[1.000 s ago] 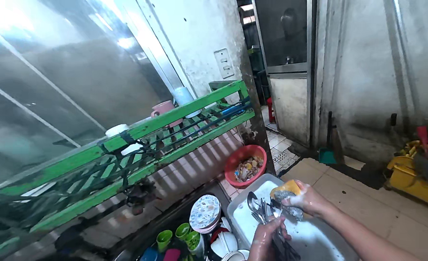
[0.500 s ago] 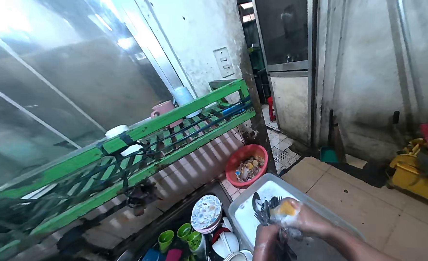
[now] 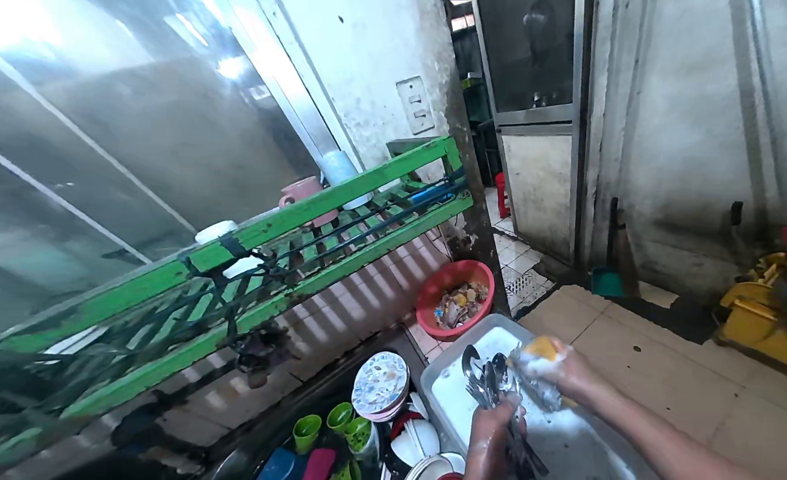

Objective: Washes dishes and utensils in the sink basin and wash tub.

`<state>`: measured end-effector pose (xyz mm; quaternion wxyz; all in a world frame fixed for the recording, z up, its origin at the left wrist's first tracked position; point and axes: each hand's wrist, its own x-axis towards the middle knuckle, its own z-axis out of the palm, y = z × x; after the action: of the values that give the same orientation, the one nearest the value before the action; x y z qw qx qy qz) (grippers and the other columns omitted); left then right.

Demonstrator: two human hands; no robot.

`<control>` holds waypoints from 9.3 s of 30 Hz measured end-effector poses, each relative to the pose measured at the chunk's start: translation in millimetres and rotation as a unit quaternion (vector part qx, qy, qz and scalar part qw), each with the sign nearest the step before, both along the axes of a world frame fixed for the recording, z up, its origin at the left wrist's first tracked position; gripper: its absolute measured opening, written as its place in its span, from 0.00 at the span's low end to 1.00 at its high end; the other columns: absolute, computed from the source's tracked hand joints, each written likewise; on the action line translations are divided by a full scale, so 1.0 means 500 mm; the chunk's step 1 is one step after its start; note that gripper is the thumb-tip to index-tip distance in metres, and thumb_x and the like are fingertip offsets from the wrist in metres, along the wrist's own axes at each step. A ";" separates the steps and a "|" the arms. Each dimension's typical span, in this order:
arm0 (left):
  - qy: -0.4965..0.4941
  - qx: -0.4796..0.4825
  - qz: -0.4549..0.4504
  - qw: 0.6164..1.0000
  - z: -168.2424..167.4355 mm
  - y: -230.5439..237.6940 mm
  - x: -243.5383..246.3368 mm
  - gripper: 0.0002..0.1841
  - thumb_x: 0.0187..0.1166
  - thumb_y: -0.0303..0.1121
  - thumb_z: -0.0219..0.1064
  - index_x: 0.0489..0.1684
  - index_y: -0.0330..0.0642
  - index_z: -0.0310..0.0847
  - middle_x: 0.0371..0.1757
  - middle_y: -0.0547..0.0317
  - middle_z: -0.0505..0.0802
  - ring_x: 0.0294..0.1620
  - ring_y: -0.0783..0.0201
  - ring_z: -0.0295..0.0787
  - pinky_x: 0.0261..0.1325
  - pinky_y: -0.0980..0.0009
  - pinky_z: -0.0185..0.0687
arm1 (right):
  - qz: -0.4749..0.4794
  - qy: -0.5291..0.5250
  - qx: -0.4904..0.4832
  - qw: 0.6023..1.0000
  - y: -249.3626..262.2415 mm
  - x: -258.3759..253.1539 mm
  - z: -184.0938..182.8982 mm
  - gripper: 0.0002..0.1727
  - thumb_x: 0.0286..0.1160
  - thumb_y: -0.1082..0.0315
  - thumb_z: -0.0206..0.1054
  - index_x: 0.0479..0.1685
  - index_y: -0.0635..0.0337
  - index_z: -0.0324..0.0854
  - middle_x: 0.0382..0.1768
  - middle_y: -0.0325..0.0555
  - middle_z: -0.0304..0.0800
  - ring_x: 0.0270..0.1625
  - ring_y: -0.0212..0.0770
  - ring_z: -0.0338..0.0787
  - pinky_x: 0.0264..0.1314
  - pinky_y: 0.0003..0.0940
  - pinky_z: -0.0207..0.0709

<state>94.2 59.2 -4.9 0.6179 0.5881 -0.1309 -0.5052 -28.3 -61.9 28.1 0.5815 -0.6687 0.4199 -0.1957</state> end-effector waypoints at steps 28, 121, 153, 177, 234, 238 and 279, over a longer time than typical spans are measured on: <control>0.020 0.014 -0.041 0.999 0.009 0.015 -0.002 0.06 0.86 0.25 0.61 0.43 0.30 0.78 0.23 0.52 0.88 0.16 0.67 0.82 0.22 0.73 0.81 | -0.046 0.077 -0.124 0.988 -0.038 0.014 0.015 0.28 0.83 0.55 0.68 0.70 0.70 0.79 0.59 0.69 0.88 0.65 0.65 0.87 0.72 0.63 0.74; 0.055 -0.014 -0.012 0.998 -0.011 -0.007 0.032 0.09 0.86 0.23 0.59 0.54 0.25 0.79 0.48 0.42 0.95 0.52 0.53 0.94 0.53 0.57 0.91 | -0.075 0.070 -0.111 0.989 -0.092 -0.006 0.054 0.28 0.77 0.55 0.74 0.70 0.63 0.79 0.55 0.65 0.89 0.56 0.62 0.89 0.63 0.66 0.79; 0.063 0.062 0.034 0.996 -0.018 -0.029 0.073 0.09 0.88 0.26 0.59 0.57 0.29 0.77 0.26 0.53 0.83 0.16 0.63 0.80 0.21 0.69 0.83 | 0.191 0.362 -0.210 0.888 -0.016 0.044 -0.111 0.35 0.75 0.63 0.70 0.83 0.61 0.68 0.79 0.61 0.74 0.82 0.63 0.72 0.81 0.64 0.68; -0.068 0.047 -0.027 0.996 -0.015 -0.009 0.049 0.07 0.85 0.29 0.65 0.46 0.32 0.81 0.22 0.58 0.84 0.15 0.68 0.77 0.19 0.73 0.77 | -0.085 0.021 -0.068 0.994 -0.086 0.077 -0.051 0.33 0.76 0.62 0.76 0.79 0.62 0.71 0.66 0.64 0.85 0.68 0.59 0.86 0.73 0.60 0.76; 0.018 0.027 -0.038 0.999 -0.005 -0.006 0.036 0.04 0.86 0.23 0.58 0.50 0.32 0.73 0.22 0.58 0.83 0.16 0.70 0.80 0.20 0.76 0.79 | 0.065 0.013 0.024 0.998 0.011 0.031 -0.008 0.39 0.61 0.70 0.82 0.77 0.61 0.72 0.62 0.55 0.86 0.63 0.44 0.88 0.69 0.43 0.82; 0.005 0.077 -0.043 0.996 0.002 -0.010 0.035 0.06 0.89 0.29 0.59 0.51 0.34 0.73 0.21 0.60 0.81 0.13 0.72 0.74 0.17 0.78 0.74 | 0.054 0.117 -0.085 0.988 -0.028 0.045 0.010 0.34 0.67 0.64 0.82 0.76 0.62 0.76 0.67 0.61 0.85 0.69 0.55 0.85 0.76 0.55 0.73; 0.056 -0.061 -0.125 0.989 -0.009 0.008 0.048 0.08 0.85 0.31 0.59 0.48 0.34 0.78 0.29 0.56 0.89 0.21 0.68 0.85 0.25 0.73 0.84 | 0.063 0.086 -0.067 0.992 -0.052 0.051 0.015 0.31 0.79 0.54 0.73 0.76 0.64 0.75 0.62 0.65 0.86 0.65 0.58 0.86 0.73 0.59 0.75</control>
<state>118.0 63.3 -9.2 0.5911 0.4988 -0.1988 -0.6019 -2.6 -87.9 35.5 0.5077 -0.7460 0.4114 -0.1279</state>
